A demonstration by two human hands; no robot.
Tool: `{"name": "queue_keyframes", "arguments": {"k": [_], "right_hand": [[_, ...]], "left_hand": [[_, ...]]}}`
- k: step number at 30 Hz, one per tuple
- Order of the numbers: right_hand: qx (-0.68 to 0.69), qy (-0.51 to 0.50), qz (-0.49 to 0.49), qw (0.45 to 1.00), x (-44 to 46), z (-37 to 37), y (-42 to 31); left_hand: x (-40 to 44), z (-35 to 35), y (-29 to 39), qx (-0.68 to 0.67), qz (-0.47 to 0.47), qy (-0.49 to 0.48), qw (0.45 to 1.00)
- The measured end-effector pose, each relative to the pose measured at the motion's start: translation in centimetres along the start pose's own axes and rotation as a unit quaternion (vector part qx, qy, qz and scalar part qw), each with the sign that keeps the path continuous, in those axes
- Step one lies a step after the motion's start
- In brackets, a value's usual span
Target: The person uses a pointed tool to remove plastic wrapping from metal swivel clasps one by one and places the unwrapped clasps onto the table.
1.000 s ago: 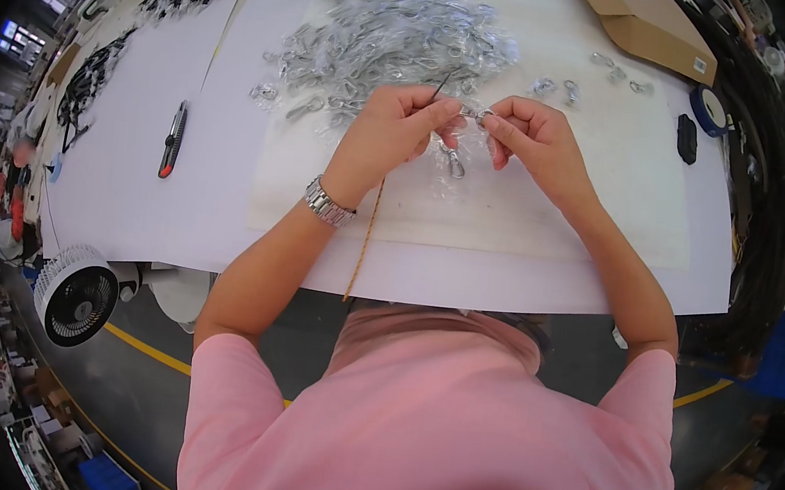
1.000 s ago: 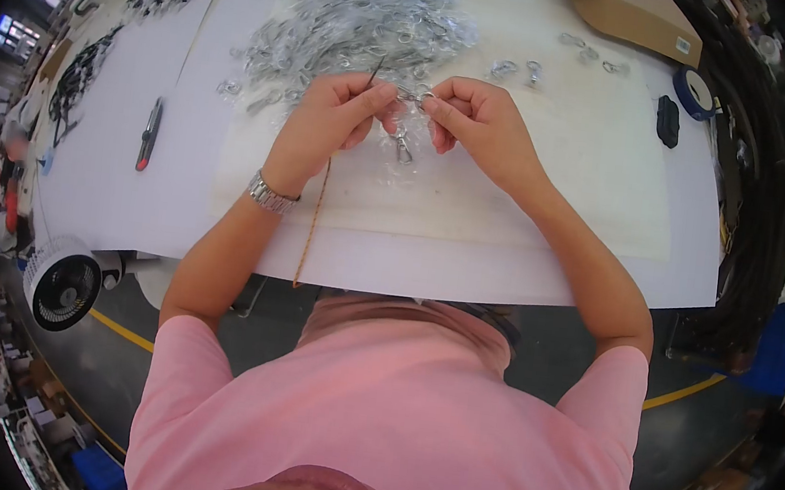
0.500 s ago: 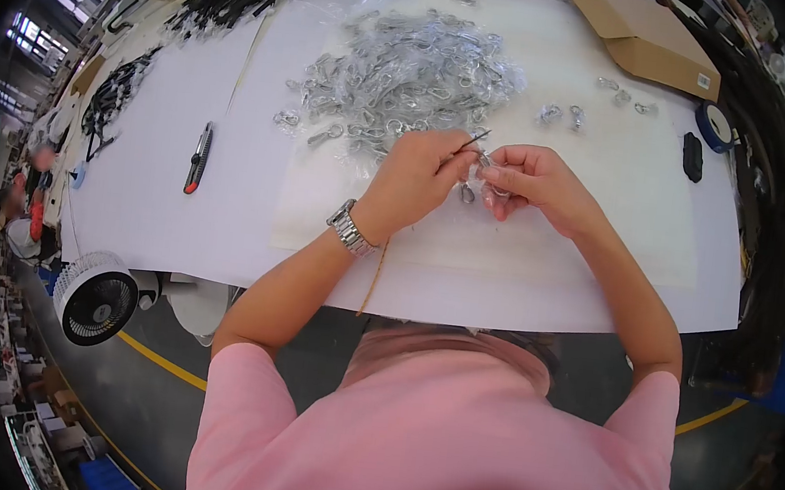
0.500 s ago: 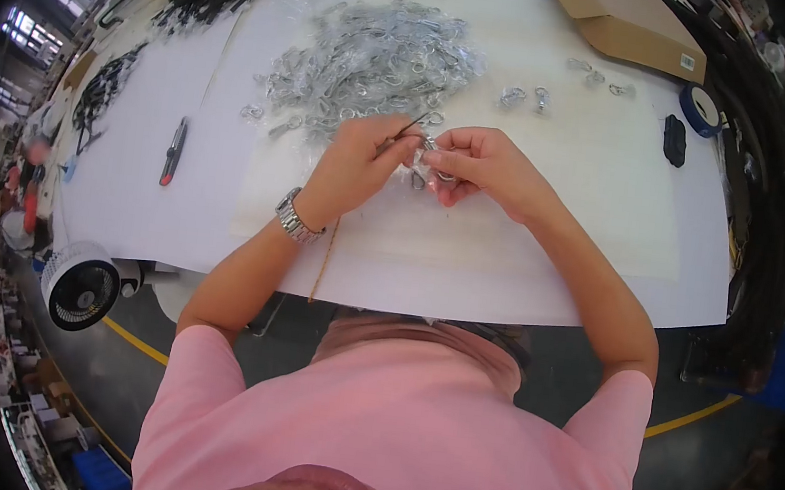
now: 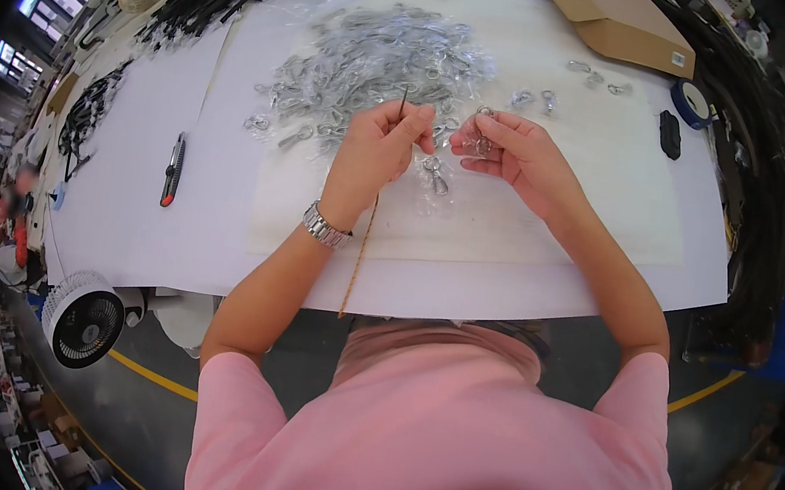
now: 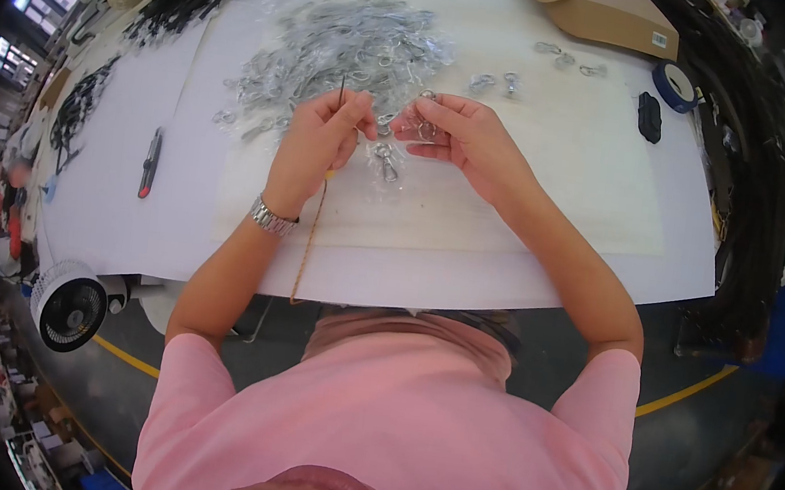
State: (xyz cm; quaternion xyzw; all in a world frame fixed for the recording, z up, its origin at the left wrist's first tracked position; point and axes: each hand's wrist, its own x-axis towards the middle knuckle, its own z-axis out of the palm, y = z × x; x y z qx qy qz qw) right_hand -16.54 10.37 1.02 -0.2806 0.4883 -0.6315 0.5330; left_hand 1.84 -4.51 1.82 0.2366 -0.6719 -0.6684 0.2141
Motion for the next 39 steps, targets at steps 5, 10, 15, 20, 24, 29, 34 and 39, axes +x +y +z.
{"name": "queue_keyframes", "arguments": {"k": [5,10,15,20,24,29,34,39], "right_hand": [[0.083,0.017,-0.036,0.996,0.2,0.8,0.3],[0.11,-0.045,-0.023,0.993,-0.1,1.6,1.5],[-0.023,0.063,-0.056,0.996,-1.2,2.2,0.2],[-0.081,-0.005,-0.004,0.997,-0.8,0.6,0.0],[-0.141,-0.072,0.057,0.986,-0.7,-0.4,-1.0],[-0.189,-0.132,0.086,0.969,-1.2,-0.2,-1.9],[-0.204,-0.129,0.096,0.966,-1.4,-0.2,-2.6],[-0.256,-0.158,0.052,0.952,-0.6,-1.0,-0.5]], "left_hand": [[-1.0,2.1,0.5,0.016,0.025,-0.038,0.999],[-1.5,2.5,0.4,-0.067,0.001,-0.061,0.996],[-1.2,0.9,0.0,-0.056,-0.006,-0.027,0.998],[-1.3,0.4,0.4,0.085,0.05,-0.006,0.995],[-1.3,0.2,0.3,0.206,0.115,-0.024,0.972],[-1.0,0.4,-0.3,0.273,0.193,-0.025,0.942],[-1.5,0.5,0.7,0.326,0.197,-0.025,0.924],[-1.7,1.1,1.3,0.29,0.183,-0.033,0.939]]}}
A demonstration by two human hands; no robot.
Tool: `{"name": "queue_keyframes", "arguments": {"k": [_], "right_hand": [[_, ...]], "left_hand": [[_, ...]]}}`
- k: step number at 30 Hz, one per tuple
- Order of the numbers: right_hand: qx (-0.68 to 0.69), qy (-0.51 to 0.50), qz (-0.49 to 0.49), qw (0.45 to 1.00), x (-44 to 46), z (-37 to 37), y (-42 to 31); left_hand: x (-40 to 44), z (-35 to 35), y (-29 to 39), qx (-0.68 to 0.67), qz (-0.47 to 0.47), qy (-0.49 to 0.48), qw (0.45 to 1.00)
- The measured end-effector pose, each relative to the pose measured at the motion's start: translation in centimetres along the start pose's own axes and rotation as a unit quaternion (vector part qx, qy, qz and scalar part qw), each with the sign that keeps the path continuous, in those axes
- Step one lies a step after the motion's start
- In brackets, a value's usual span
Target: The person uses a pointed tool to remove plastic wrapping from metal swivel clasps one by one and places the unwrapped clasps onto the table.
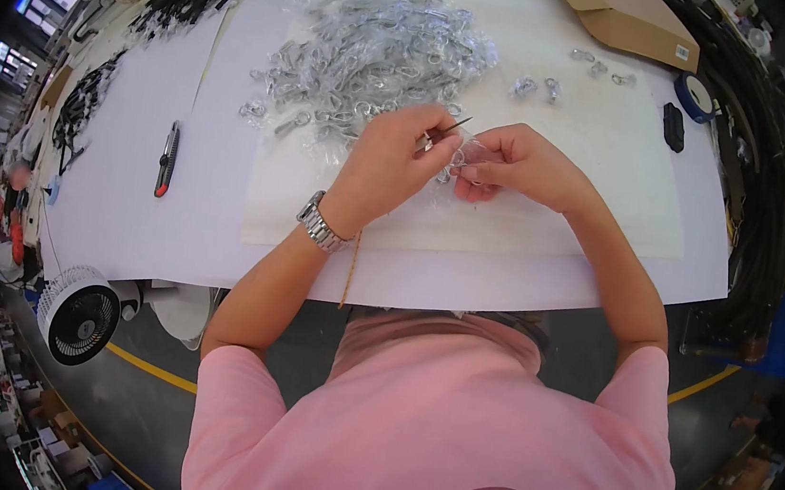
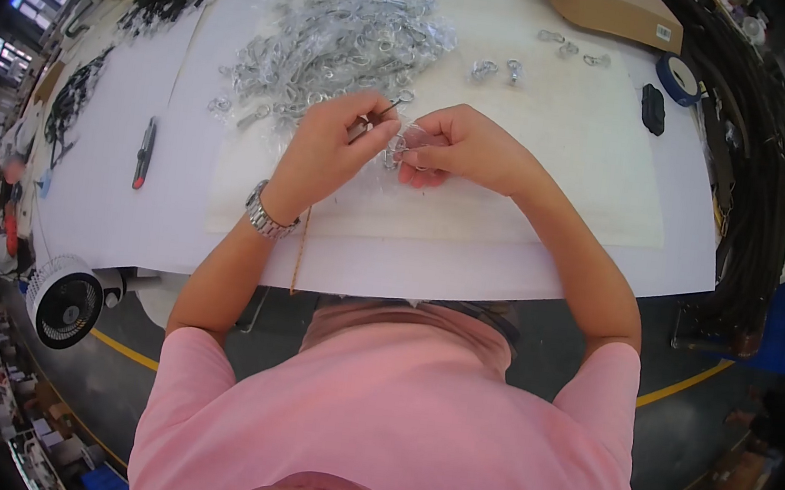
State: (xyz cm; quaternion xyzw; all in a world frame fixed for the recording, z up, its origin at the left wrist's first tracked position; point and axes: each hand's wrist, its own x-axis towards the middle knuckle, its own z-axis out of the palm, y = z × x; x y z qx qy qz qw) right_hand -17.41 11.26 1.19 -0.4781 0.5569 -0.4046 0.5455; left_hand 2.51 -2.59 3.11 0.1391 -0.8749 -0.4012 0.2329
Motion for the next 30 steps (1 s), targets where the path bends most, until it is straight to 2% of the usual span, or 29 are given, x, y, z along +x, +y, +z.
{"name": "queue_keyframes", "arguments": {"k": [3,7,10,13,15,19,22,25,28,30], "right_hand": [[0.021,0.035,-0.012,0.999,0.1,0.4,-0.6],[0.09,0.003,-0.007,0.996,0.2,0.7,-0.2],[0.09,-0.024,0.016,0.996,0.3,1.1,-0.4],[0.086,-0.032,0.023,0.995,0.5,1.5,-0.5],[0.079,-0.025,0.029,0.996,0.8,1.6,0.1],[0.196,0.171,-0.054,0.964,0.7,1.3,-0.4],[0.236,0.234,-0.129,0.934,1.6,1.6,-0.6],[0.276,0.153,-0.122,0.941,1.9,2.9,-0.1],[0.291,0.114,-0.094,0.945,1.1,2.9,-0.6],[0.327,0.098,-0.095,0.935,0.9,2.6,0.1]], "left_hand": [[0.2,-0.4,-0.3,-0.052,-0.048,-0.021,0.997],[0.5,-0.1,-2.1,-0.126,-0.075,-0.023,0.989],[0.2,-0.1,-1.2,-0.09,-0.042,-0.035,0.994],[-0.1,0.5,-1.1,0.079,0.046,-0.012,0.996],[-0.1,1.0,-0.8,0.014,0.039,0.037,0.998],[0.5,0.5,-2.3,-0.057,-0.015,0.077,0.995],[0.5,0.7,-1.5,-0.196,-0.105,0.014,0.975],[0.2,1.5,-0.8,-0.249,-0.179,-0.062,0.95],[0.1,1.6,-0.3,-0.303,-0.17,-0.098,0.932],[0.0,1.2,-0.3,-0.367,-0.181,-0.089,0.908]]}}
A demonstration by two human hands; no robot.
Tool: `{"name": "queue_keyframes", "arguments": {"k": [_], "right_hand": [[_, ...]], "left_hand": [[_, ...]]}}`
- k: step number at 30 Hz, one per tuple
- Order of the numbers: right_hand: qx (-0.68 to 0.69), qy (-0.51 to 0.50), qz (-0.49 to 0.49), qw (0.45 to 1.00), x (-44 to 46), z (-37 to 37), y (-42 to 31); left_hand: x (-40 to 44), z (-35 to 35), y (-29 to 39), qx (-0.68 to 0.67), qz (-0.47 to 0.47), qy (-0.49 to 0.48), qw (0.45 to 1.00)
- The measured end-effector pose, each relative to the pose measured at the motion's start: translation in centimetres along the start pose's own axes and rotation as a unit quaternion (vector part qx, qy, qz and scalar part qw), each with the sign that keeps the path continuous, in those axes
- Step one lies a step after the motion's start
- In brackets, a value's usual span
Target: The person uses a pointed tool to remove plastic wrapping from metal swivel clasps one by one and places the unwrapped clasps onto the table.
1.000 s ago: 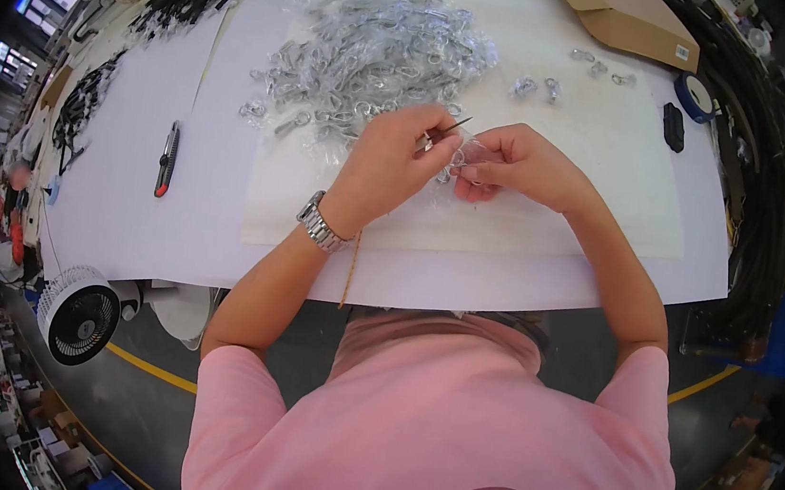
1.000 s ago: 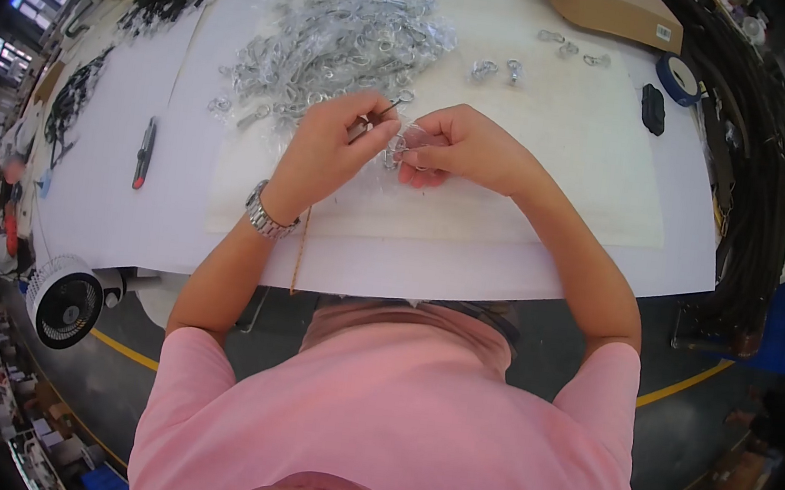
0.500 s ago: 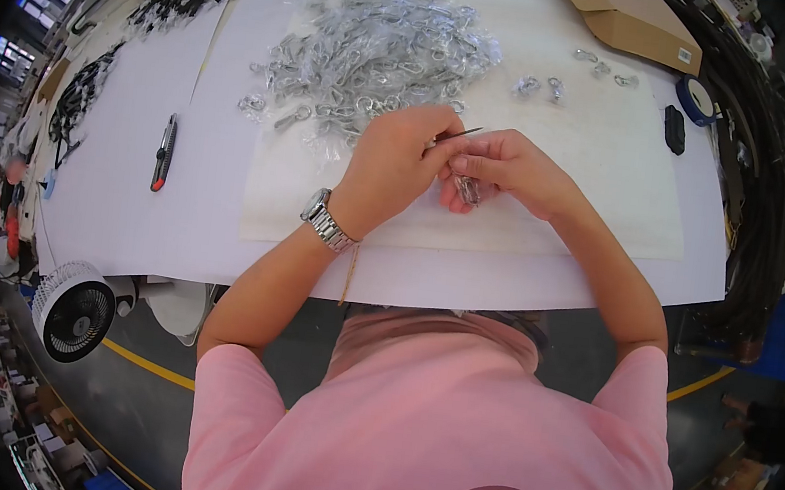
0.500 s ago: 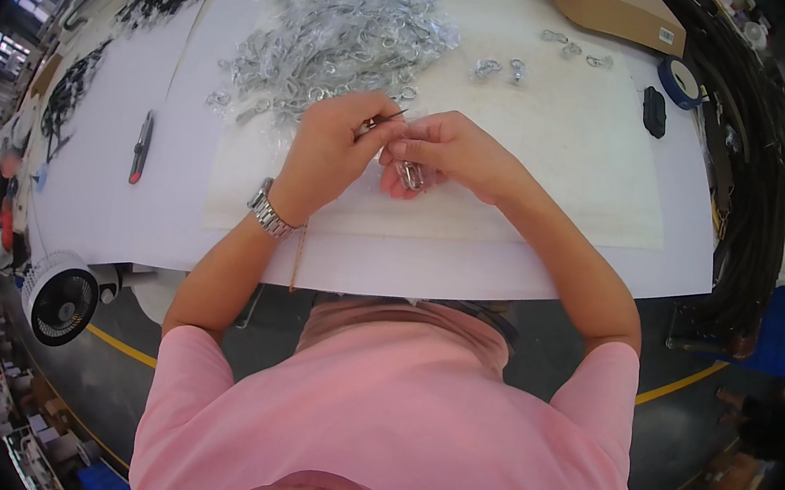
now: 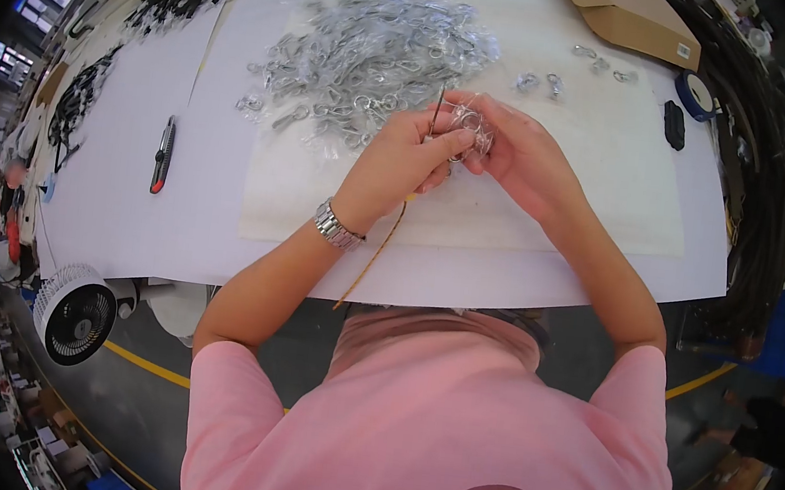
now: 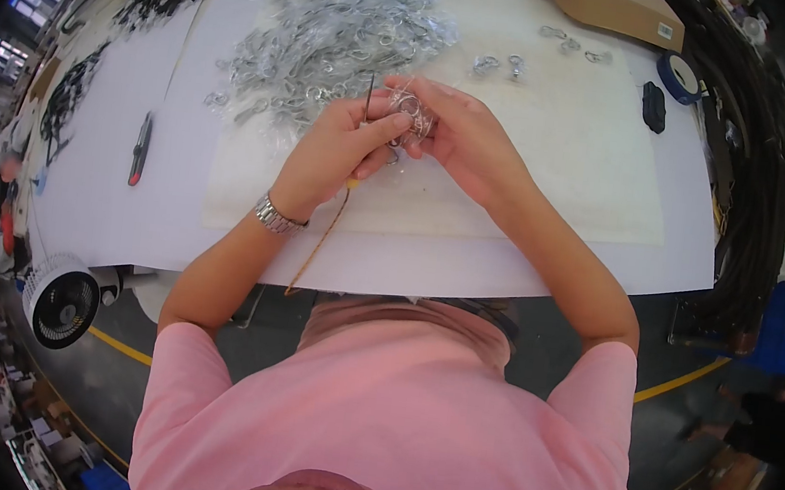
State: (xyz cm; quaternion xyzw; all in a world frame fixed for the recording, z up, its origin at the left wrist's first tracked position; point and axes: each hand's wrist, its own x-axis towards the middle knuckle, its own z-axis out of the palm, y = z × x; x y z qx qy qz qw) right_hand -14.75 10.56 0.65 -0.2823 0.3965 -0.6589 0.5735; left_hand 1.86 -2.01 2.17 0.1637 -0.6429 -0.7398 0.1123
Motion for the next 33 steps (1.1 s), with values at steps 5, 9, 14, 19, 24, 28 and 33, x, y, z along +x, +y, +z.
{"name": "queue_keyframes", "arguments": {"k": [5,9,14,19,24,28,33], "right_hand": [[0.007,0.059,0.001,0.998,-0.7,1.0,0.8],[0.013,0.085,-0.024,0.996,-0.6,0.0,0.3],[0.071,0.117,-0.032,0.99,-0.5,-0.2,0.2],[0.087,0.146,-0.023,0.985,-0.6,0.0,-0.1],[0.068,0.145,-0.034,0.987,-0.7,0.0,0.1],[0.05,0.123,-0.046,0.99,-0.7,0.5,0.2],[0.05,0.125,-0.058,0.989,-0.7,0.4,0.1]], "left_hand": [[0.2,-1.0,-0.8,-0.022,0.006,-0.013,1.0],[-0.3,-1.0,0.4,0.017,-0.018,-0.05,0.998],[-0.2,-1.4,0.2,-0.02,-0.019,0.017,0.999],[-0.1,-2.0,0.2,0.022,-0.036,0.061,0.997],[-0.3,-0.5,0.2,-0.007,0.017,0.084,0.996],[-0.3,-0.3,0.0,0.015,0.031,0.107,0.994],[-0.5,-0.3,0.3,0.025,0.033,0.123,0.992]]}}
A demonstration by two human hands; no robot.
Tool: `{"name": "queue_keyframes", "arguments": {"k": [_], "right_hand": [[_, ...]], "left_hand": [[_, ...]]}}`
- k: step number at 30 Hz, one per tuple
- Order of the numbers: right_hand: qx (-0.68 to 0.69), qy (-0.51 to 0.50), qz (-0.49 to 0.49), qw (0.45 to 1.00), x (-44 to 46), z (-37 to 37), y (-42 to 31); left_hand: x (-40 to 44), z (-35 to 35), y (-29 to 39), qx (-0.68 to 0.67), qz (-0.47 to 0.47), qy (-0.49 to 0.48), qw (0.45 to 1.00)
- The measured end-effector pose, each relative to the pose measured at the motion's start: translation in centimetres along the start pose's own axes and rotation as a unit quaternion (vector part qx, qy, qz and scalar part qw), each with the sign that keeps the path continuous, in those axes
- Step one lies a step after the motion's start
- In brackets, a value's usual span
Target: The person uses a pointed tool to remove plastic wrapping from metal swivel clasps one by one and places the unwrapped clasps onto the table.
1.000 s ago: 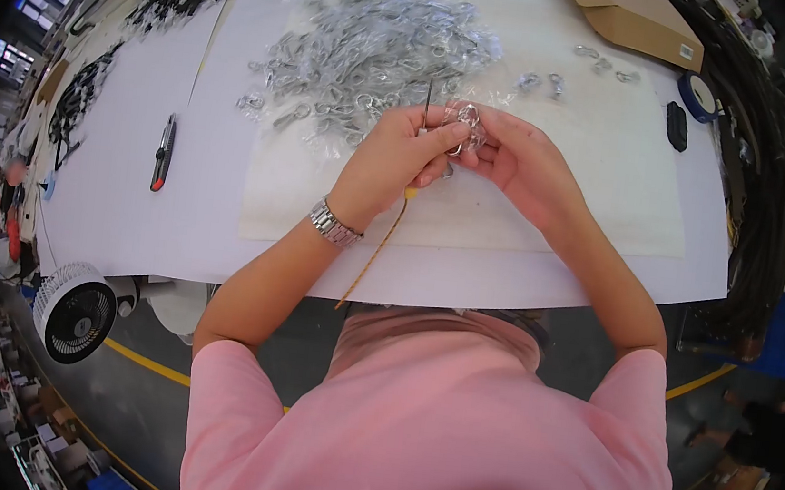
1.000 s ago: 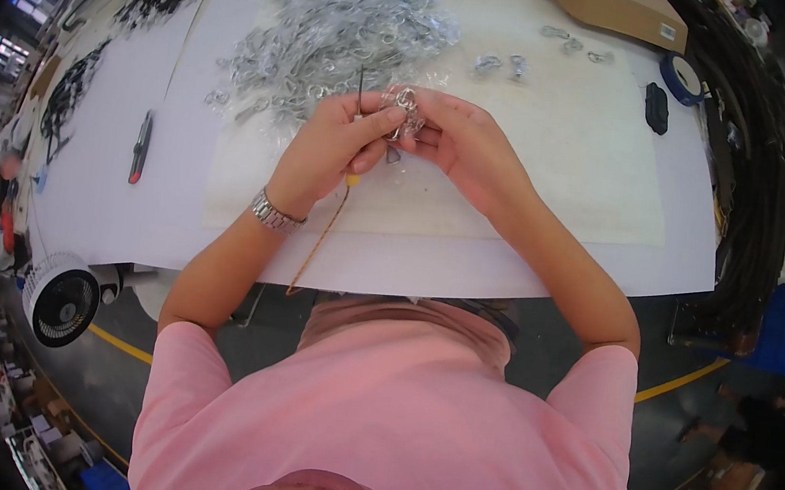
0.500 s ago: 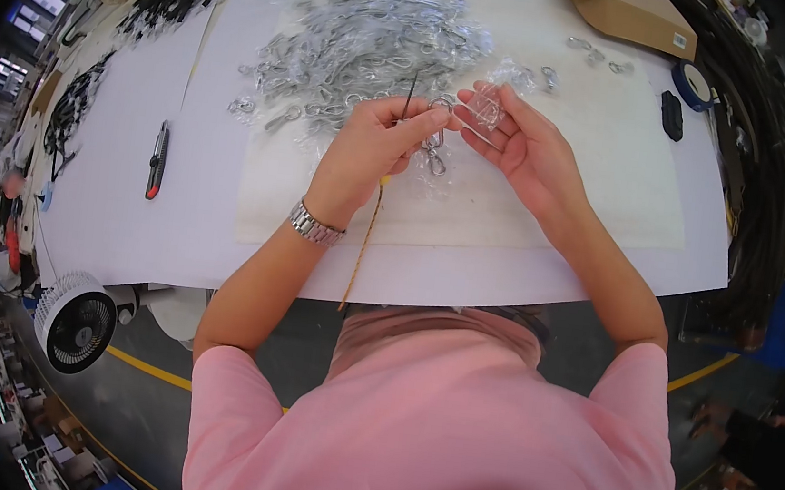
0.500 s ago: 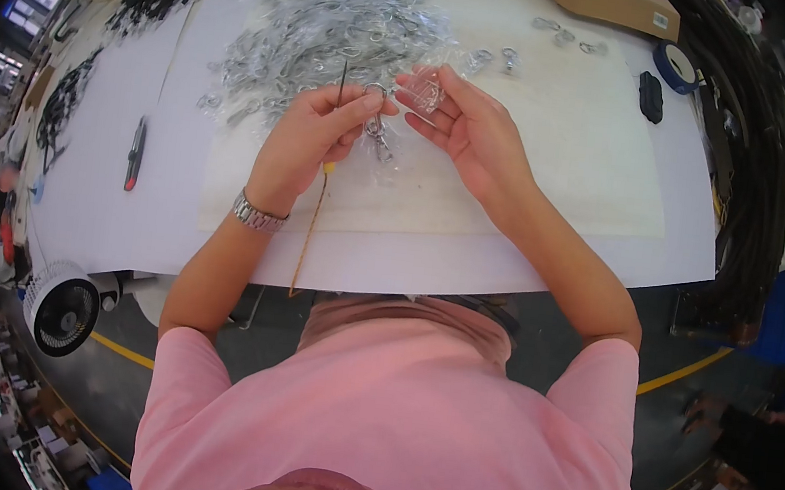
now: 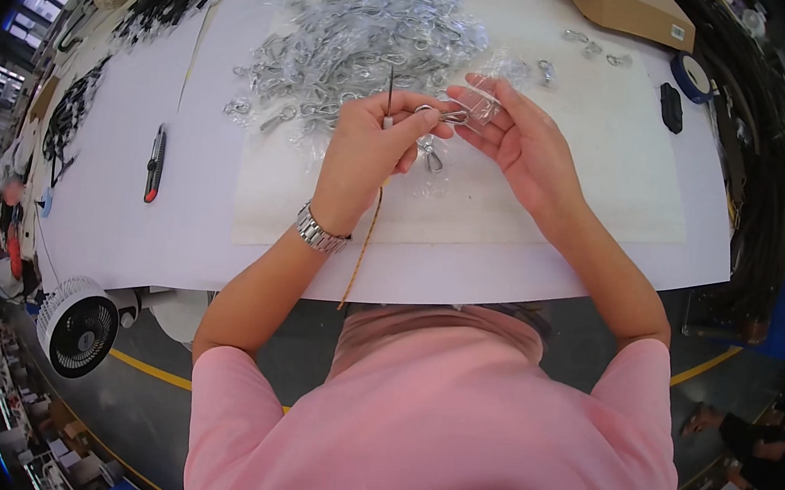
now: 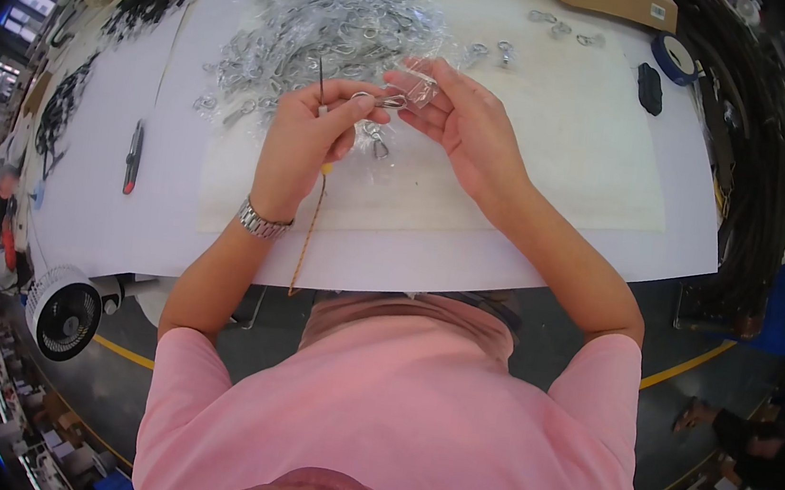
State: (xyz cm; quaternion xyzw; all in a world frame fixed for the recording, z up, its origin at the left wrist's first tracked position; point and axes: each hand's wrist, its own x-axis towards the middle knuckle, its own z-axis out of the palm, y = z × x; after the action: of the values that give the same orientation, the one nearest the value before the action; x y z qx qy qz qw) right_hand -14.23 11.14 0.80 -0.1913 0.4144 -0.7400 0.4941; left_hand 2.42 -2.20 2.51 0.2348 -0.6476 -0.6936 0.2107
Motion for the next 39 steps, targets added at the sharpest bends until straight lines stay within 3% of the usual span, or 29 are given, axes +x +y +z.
{"name": "queue_keyframes", "arguments": {"k": [13,19,25,28,31,37,39], "right_hand": [[-0.043,-0.021,-0.024,0.999,-0.1,0.2,0.7],[0.007,-0.034,-0.037,0.999,-0.3,0.7,0.9],[-0.033,-0.061,-0.037,0.997,-0.1,0.0,1.8],[-0.036,-0.133,0.001,0.99,-0.1,-0.1,1.3],[-0.028,-0.108,0.002,0.994,0.0,0.5,1.7],[-0.058,-0.043,-0.01,0.997,-0.6,1.6,0.4],[-0.058,-0.123,0.028,0.99,-0.1,0.3,0.0]], "left_hand": [[-0.1,0.5,0.1,-0.033,0.039,0.031,0.998],[0.2,0.7,-0.7,0.142,0.053,0.025,0.988],[0.3,1.0,0.0,0.081,0.005,-0.005,0.997],[0.6,0.6,-0.3,0.007,-0.029,-0.039,0.999],[1.2,-0.1,-1.1,-0.094,-0.046,-0.067,0.992],[1.7,-3.1,0.5,0.006,-0.063,-0.132,0.989],[2.0,-3.6,0.6,-0.004,-0.013,-0.107,0.994]]}}
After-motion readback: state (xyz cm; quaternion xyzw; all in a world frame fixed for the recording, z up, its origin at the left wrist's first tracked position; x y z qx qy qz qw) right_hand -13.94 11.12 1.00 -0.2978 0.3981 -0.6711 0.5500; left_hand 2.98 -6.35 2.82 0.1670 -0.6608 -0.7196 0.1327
